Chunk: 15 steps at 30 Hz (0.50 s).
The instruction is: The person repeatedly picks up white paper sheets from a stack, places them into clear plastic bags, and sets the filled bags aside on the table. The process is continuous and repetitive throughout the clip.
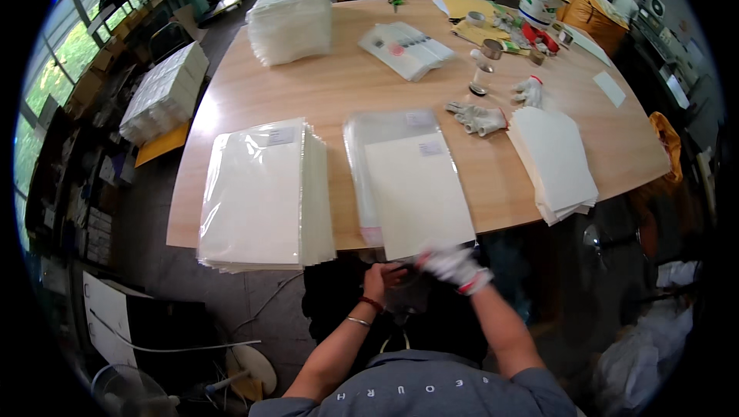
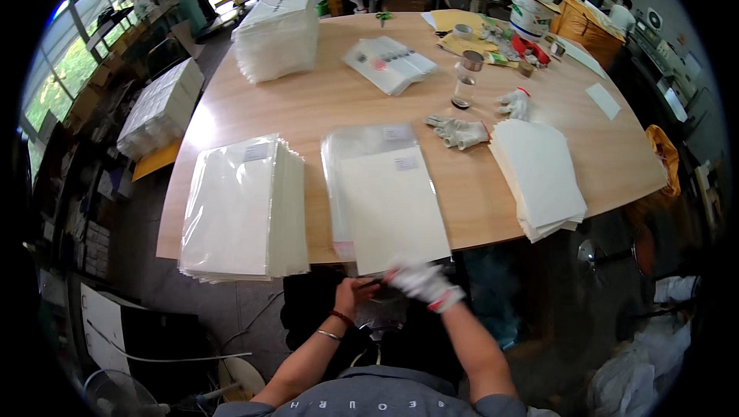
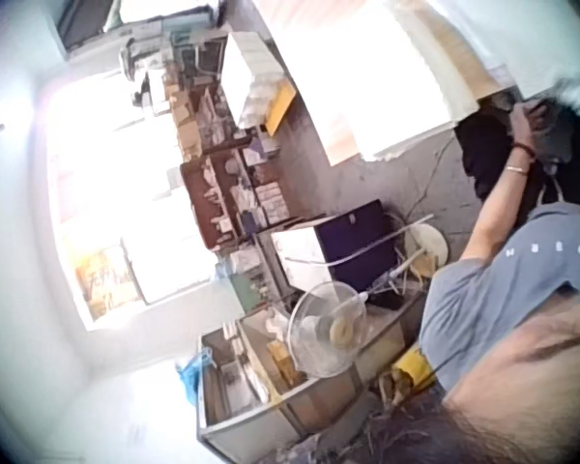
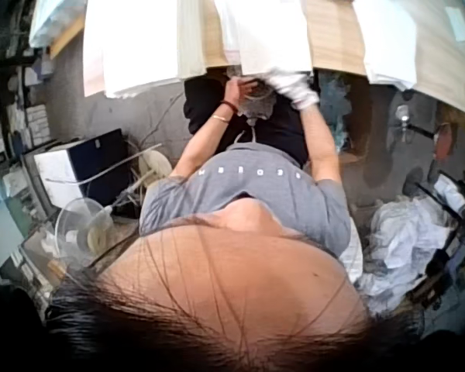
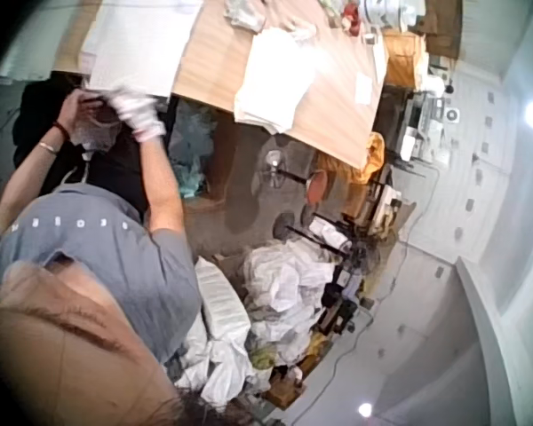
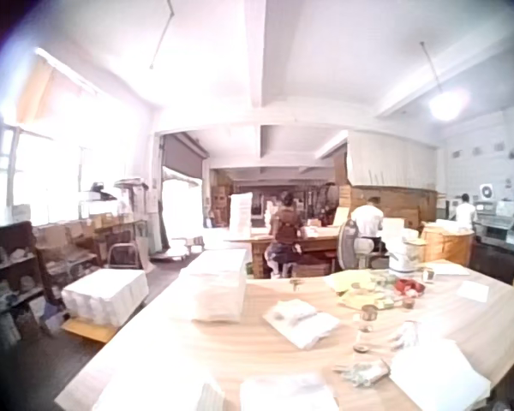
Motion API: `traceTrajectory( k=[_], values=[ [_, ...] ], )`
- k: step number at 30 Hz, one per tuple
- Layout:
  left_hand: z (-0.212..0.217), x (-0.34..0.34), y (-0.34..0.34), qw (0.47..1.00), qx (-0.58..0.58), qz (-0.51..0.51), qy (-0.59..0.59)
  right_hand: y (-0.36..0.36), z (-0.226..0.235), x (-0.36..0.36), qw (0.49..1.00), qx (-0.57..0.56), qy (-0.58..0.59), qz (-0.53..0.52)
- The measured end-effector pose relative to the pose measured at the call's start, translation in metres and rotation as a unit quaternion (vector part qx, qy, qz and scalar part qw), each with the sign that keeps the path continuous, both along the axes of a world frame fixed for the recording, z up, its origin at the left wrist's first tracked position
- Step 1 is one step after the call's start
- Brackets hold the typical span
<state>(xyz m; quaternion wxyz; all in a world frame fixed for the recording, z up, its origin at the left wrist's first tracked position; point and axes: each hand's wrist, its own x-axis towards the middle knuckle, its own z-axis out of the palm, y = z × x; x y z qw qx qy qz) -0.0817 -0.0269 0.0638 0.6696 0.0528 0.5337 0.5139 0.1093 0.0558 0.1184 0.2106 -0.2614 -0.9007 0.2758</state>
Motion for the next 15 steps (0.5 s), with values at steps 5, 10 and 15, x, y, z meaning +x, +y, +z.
traceTrajectory(
  k=[5, 10, 15],
  values=[
    [-0.010, -0.015, -0.007, 0.982, 0.115, -0.112, 0.100, 0.025, 0.012, 0.214, 0.825, -0.206, 0.016, -0.526],
    [-0.027, -0.026, -0.022, 0.925, 0.165, -0.083, 0.332, -0.055, -0.022, 0.236, 0.728, -0.245, -0.601, -0.220],
    [0.001, -0.034, -0.010, 0.514, 0.260, -0.121, 0.809, -0.029, -0.033, 0.150, 0.945, 0.137, -0.119, -0.272]
  ],
)
